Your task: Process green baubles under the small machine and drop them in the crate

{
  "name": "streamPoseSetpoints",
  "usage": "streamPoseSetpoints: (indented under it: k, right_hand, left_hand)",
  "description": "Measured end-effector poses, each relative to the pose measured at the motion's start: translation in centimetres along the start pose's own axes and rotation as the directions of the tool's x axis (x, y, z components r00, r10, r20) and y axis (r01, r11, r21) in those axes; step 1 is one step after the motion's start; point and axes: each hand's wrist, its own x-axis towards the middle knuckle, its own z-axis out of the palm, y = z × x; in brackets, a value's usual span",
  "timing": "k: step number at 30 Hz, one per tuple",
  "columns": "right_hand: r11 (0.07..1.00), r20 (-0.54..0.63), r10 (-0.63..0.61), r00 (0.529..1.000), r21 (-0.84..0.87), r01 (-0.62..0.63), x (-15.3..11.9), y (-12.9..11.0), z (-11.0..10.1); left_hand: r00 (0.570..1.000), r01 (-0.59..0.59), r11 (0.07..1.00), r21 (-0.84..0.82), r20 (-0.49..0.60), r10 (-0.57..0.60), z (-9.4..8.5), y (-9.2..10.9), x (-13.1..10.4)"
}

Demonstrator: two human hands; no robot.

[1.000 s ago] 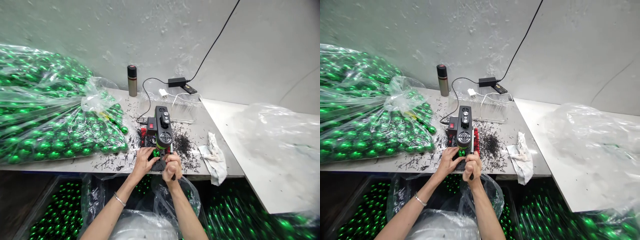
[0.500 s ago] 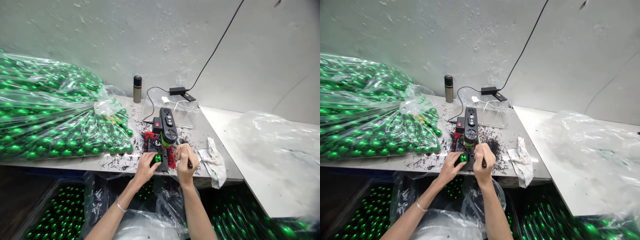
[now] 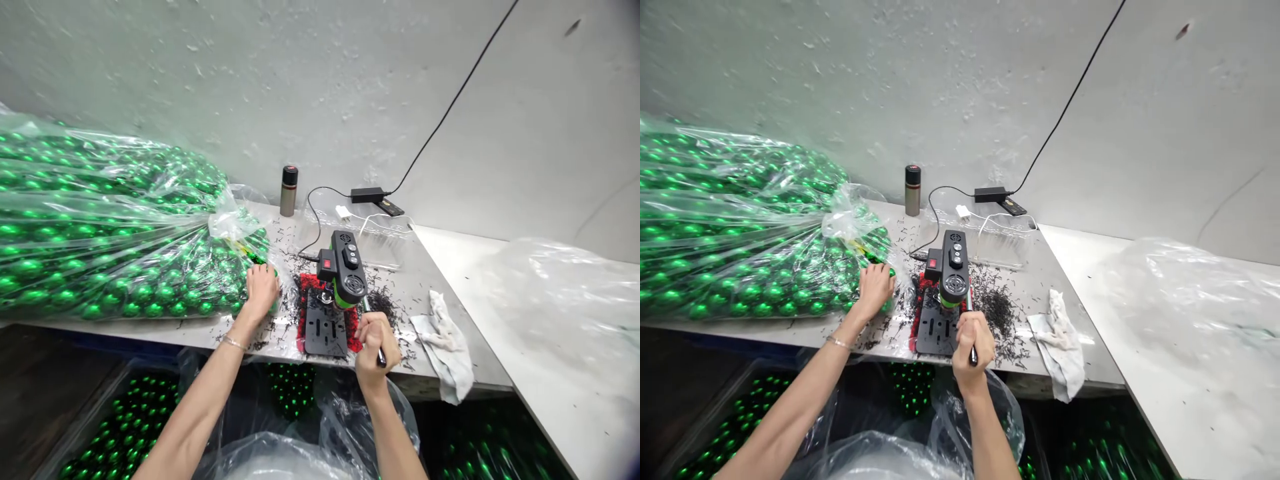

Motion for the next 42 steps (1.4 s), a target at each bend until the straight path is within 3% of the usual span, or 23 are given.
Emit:
streamPoseSetpoints:
  k: [3,6,9,11,13,15,16,18,20,23,26,29,32,35,42]
  right_hand:
    - [1.0,0.01,-0.018,1.0,-0.003,0.018,0.0,-0.2,0.0]
    - [1.0,0.018,-0.028,0.999,-0.012,0.028,-0.1,-0.2,0.0]
    - [0.999,0.012,-0.037,0.999,-0.015,0.037,-0.2,-0.1,0.1]
    - [0.999,0.007,-0.031,0.999,-0.011,0.031,-0.3,0.0,0.1]
    - [1.0,0.006,-0.02,1.0,-0.005,0.02,-0.3,0.0,0.2]
    - [1.0,0.007,-0.017,1.0,-0.006,0.017,-0.3,-0.1,0.2]
    - [1.0,0.008,-0.018,1.0,-0.009,0.018,-0.4,-0.1,0.2]
    - [1.0,0.012,-0.022,1.0,-0.016,0.022,-0.4,-0.1,0.2]
    - [1.0,0.021,-0.023,1.0,-0.019,0.023,-0.4,0.0,0.2]
    - [0.999,0.032,-0.03,0.999,-0.017,0.031,-0.4,0.0,0.1]
    - [0.999,0.047,-0.041,0.998,-0.023,0.042,-0.5,-0.1,0.0]
    - [0.998,0.062,-0.043,0.997,-0.036,0.045,-0.5,-0.1,-0.1]
    - [0.998,0.064,-0.052,0.997,-0.042,0.054,-0.5,-0.2,-0.1]
    - [0.997,0.065,-0.057,0.996,-0.042,0.06,-0.6,-0.1,-0.1]
    - [0.996,0.067,-0.076,0.995,-0.038,0.079,-0.9,0.1,-0.1]
  left_hand:
    - [0.996,-0.015,0.999,0.042,0.093,0.011,0.2,-0.2,1.9]
    - [0.994,-0.006,1.0,0.009,0.11,0.005,0.2,0.0,1.7]
    - [0.995,0.087,0.957,-0.278,0.064,-0.072,-0.5,0.2,0.2]
    - [0.981,0.191,0.755,-0.627,0.142,-0.13,-1.3,0.5,-1.4]
    - [0.941,0.337,0.386,-0.859,0.326,-0.095,-1.7,1.1,-3.3]
    - [0.88,0.475,0.037,-0.879,0.476,-0.004,-1.7,2.0,-5.1]
    - [0.855,0.518,-0.075,-0.852,0.518,0.031,-1.5,2.4,-5.9]
    - [0.823,0.567,-0.169,-0.806,0.565,0.06,-0.6,3.4,-7.0]
    - [0.819,0.572,-0.116,-0.812,0.571,0.045,0.6,4.4,-7.6]
    - [0.872,0.483,0.152,-0.862,0.489,-0.001,2.5,5.5,-7.8]
    - [0.941,0.298,0.452,-0.841,0.338,0.008,4.0,6.0,-8.1]
    - [0.988,0.072,0.653,-0.754,0.146,0.059,5.0,6.1,-8.6]
    - [0.992,-0.11,0.728,-0.677,-0.023,0.128,5.7,6.3,-9.1]
    - [0.981,-0.194,0.762,-0.617,-0.122,0.15,6.4,6.8,-9.3]
    - [0.963,-0.27,0.79,-0.55,-0.166,0.213,6.7,6.9,-9.7]
